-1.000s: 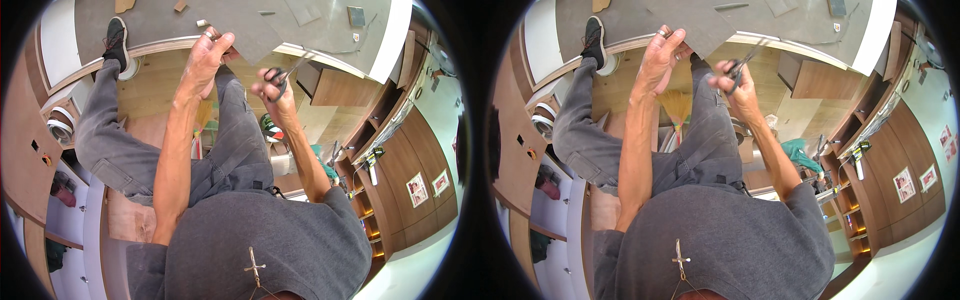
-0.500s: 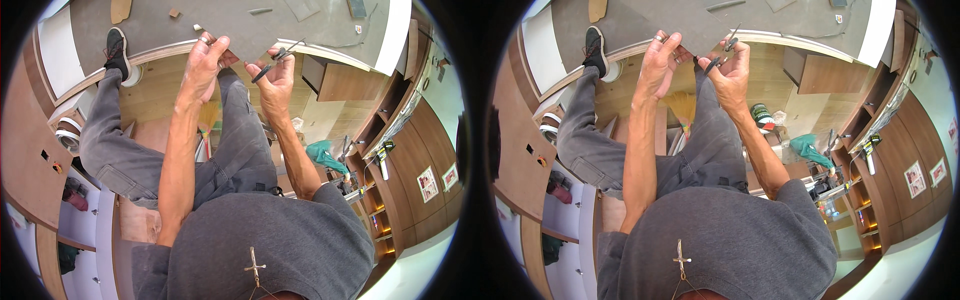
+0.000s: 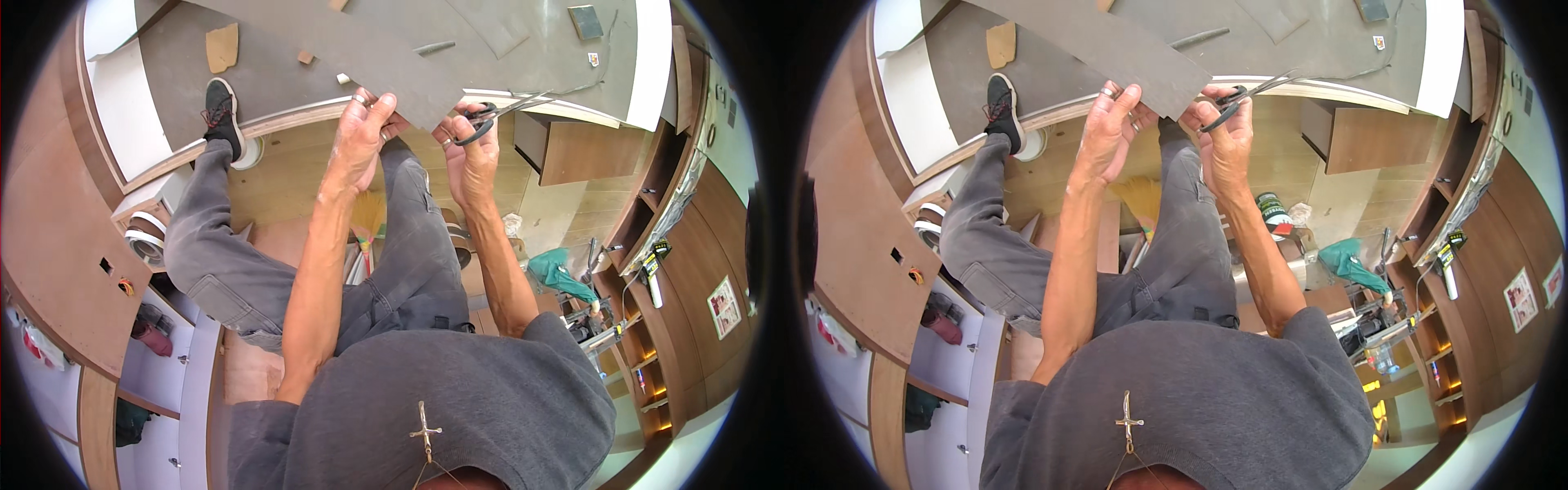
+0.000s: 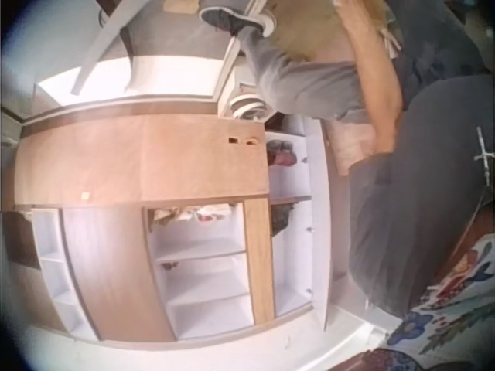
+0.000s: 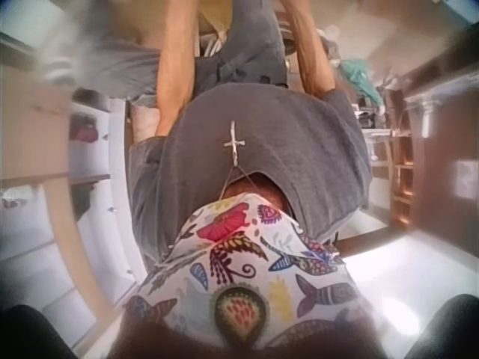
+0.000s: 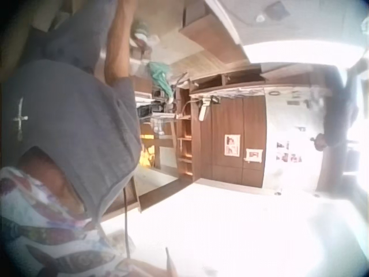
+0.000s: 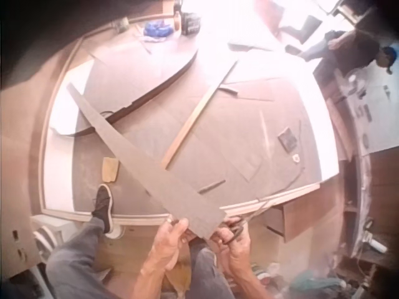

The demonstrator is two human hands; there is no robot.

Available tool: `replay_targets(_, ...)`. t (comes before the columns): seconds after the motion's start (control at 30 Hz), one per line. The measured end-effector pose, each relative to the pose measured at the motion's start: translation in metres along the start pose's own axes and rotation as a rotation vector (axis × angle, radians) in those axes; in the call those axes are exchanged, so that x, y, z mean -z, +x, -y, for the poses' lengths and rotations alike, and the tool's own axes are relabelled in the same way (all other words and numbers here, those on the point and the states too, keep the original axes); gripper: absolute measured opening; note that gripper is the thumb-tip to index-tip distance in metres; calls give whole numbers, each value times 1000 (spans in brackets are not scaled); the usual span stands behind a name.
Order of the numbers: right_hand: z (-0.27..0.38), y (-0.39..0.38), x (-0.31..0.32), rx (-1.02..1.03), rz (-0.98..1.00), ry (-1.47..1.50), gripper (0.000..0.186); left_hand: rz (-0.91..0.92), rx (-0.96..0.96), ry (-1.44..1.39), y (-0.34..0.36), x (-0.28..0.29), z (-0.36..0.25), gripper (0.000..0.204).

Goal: The person uses scissors to cut a long strip of brown material, likely laminate or veneer, into smaller pieces. They then use a utility knife to score and trim the edges of the material on a workbench. The person handles the material and tools with both hands, occasionally adjusting their position to reach different sections of the strip.

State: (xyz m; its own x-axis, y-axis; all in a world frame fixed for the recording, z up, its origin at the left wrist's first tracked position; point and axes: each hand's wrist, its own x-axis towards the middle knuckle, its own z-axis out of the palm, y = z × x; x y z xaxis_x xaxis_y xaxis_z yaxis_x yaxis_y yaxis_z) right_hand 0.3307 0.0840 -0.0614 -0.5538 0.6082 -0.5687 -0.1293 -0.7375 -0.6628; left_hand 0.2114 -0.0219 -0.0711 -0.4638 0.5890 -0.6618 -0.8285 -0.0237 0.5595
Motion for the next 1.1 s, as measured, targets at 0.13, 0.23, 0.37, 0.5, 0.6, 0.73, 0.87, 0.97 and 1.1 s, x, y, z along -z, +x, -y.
replay_targets(0.13, -5, 5, 8, 12, 16, -124, 39, -22, -4, -28, 7, -5, 11, 24)
replay_targets(0.23, -17, 13, 21, 37, -16, -174, 38, 2, 53, 18, 17, -3, 23, 33)
replay_targets(0.37, -27, 36, 43, 59, -35, -213, 38, -25, 189, 100, 28, 0, 27, 37)
replay_targets(0.5, -37, 72, 82, 163, -101, -323, 35, -103, 219, 311, 36, -4, 17, 42)
replay_targets(0.6, -31, 107, 114, 190, -209, -562, 36, -119, 103, 443, 39, -11, 2, 39)
replay_targets(0.73, -40, 156, 166, 352, -307, -426, 40, 148, -86, 753, 42, -32, -40, 29)
replay_targets(0.87, -48, 191, 203, 561, -652, -596, 39, 429, -221, 1031, 48, -48, -80, 27)
replay_targets(0.97, -51, 191, 192, 565, -724, -671, 32, 515, -229, 1121, 60, -49, -90, 26)
replay_targets(1.1, -93, 184, 153, 481, -547, -645, 21, 616, -307, 1188, 80, -30, -84, 29)
